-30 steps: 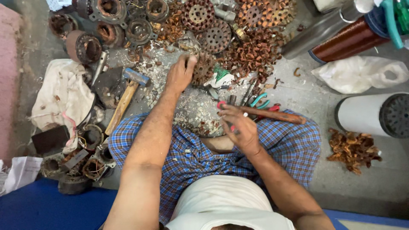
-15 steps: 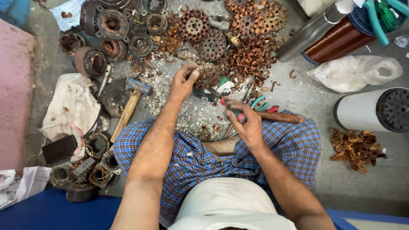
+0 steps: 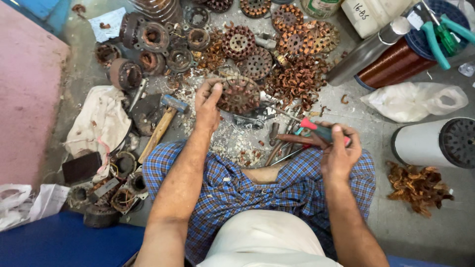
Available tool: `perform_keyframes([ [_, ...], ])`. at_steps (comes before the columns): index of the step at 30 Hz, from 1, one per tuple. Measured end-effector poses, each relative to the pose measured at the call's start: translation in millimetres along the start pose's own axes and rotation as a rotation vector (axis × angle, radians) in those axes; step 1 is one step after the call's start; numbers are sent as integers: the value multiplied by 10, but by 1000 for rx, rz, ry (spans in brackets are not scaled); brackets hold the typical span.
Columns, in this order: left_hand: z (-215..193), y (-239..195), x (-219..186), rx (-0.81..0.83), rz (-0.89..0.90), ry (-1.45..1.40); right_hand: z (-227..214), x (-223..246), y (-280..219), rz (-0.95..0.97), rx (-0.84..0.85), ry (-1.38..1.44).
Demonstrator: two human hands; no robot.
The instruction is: The person uses a screwdriver and pliers to disassemble and pull out copper windings from an electric motor stator core while sitting on the floor surrounded by various motor parts.
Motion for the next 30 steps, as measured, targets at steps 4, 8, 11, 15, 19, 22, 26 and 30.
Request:
perform_keyframes([
  [4,21,-165,140,18,-83,133,242,526,-136,-197,150,-92],
  [8,181,-200,136,145,-39,239,585,951,-263,-415,256,-386],
  [11,259,-244,63,183,-7,305,791,1091,-350,-452,315,-467],
  [15,340,-281,-58,253,-6,343,861,1097,-288,-279,284,-333],
  [19,377,-322,-91,278,-43,437,908,1088,-230,-218,287,-288],
  [22,445,-320,-99,310,-57,514,920,1090,-174,-214,295,-292],
  [26,523,-334,-208,359,17,589,888,1083,-68,-179,273,-309],
  [30,551,-342,-254,368,37,625,861,1084,-20,-139,261,-307],
])
Point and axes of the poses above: each hand's wrist, its own y-axis towards the middle knuckle, its own z-axis out of the palm, x = y × z, the point moved 9 cm from there along y, towards the middle knuckle, and after that the axes turned 1 degree about x, right-handed, at the moved point
